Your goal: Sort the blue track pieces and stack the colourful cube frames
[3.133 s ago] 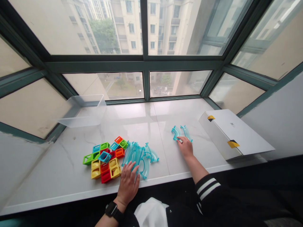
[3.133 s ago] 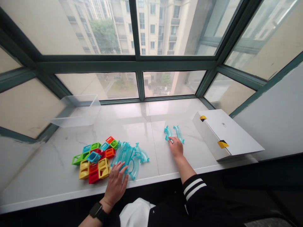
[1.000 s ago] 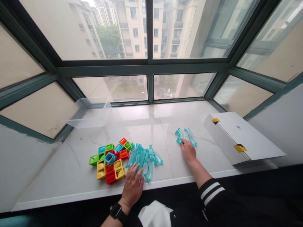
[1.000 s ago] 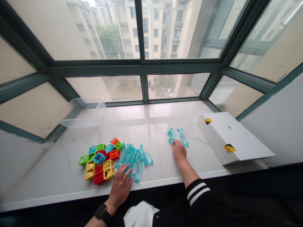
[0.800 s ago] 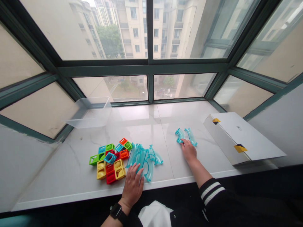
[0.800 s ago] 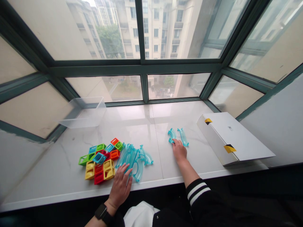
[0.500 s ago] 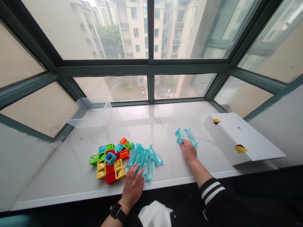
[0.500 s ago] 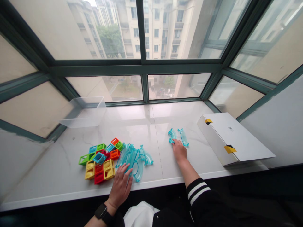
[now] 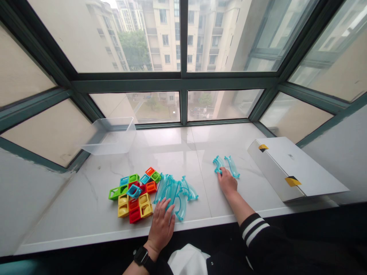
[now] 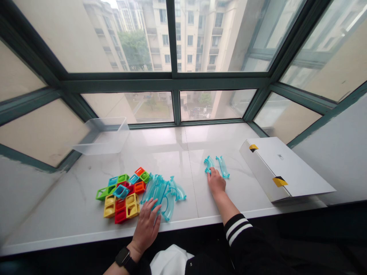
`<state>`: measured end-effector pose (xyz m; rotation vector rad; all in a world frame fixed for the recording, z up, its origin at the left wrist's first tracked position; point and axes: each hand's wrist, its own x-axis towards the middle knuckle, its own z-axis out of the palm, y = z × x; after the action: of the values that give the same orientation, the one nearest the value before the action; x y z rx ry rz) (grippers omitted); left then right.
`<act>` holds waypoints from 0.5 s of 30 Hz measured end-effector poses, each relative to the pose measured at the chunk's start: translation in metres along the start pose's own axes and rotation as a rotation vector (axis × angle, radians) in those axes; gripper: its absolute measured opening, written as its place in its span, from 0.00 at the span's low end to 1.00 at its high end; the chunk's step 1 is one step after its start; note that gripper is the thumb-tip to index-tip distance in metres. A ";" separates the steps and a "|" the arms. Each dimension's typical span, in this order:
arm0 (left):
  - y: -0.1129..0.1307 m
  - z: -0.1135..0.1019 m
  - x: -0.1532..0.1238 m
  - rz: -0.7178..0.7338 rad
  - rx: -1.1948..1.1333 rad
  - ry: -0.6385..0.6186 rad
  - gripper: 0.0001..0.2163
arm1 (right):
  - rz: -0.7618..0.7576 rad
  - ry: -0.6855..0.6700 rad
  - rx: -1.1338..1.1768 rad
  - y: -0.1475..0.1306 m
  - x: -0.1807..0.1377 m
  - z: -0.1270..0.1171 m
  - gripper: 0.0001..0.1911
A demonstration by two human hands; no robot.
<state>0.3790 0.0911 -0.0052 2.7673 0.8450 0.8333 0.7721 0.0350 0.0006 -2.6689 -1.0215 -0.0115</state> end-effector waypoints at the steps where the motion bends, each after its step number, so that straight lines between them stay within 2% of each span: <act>1: 0.000 0.000 0.000 -0.001 -0.001 0.001 0.18 | 0.005 -0.006 -0.007 0.000 0.000 -0.001 0.17; 15: 0.000 0.001 -0.001 0.000 -0.009 -0.001 0.18 | 0.006 -0.019 -0.031 -0.002 -0.001 -0.005 0.19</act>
<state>0.3788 0.0906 -0.0069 2.7599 0.8399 0.8332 0.7705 0.0344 0.0060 -2.7048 -1.0279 -0.0002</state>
